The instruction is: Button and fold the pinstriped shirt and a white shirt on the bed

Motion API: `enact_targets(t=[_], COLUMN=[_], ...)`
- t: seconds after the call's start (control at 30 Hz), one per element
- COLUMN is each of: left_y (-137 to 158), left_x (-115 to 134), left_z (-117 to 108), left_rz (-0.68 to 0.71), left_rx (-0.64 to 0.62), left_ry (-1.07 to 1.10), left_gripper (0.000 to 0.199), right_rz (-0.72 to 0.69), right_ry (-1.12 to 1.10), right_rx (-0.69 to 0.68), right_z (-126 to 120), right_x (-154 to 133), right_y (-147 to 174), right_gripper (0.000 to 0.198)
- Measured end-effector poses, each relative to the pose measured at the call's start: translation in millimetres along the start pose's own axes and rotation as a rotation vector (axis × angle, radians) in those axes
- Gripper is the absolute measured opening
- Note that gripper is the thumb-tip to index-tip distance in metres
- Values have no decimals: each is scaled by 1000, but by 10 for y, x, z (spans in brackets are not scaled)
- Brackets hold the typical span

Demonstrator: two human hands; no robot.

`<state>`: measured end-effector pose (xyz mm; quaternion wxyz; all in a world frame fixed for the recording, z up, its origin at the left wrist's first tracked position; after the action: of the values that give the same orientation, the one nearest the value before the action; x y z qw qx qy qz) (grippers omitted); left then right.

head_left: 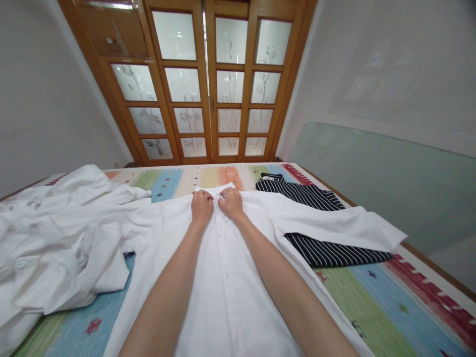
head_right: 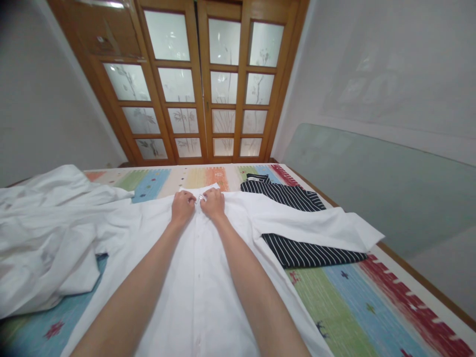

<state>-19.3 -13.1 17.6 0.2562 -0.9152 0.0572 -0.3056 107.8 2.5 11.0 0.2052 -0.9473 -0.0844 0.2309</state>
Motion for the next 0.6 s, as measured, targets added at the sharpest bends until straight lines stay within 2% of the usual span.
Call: enact_targets(t=[0.17,0.37,0.6], left_y=[33,136,273], left_x=[50,171,249], left_z=[15,-40,-107], left_rz=[-23,-13,-24], left_rx=[-54,-32,-151], left_ry=[-78,-352,-410], left_gripper=[28,29,28], right_rz=[17,-9,-161], right_ry=[37,86,194], right_rx=[-28,-65,-160], right_z=[12,-6,-69], right_x=[13,-37,-169], right_y=[-6,13,237], right_gripper=[17,26,38])
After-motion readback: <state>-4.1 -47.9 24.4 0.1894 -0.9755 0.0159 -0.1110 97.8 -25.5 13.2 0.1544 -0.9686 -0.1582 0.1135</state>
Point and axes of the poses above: each hand's wrist, its own y-axis away from the middle knuckle, its own z-axis out of the palm, x = y × z, the point moved 4 cm from there along -y, towards the middle knuckle, and after that the axes turned 5 degrees about y, right-handed, at the moved point
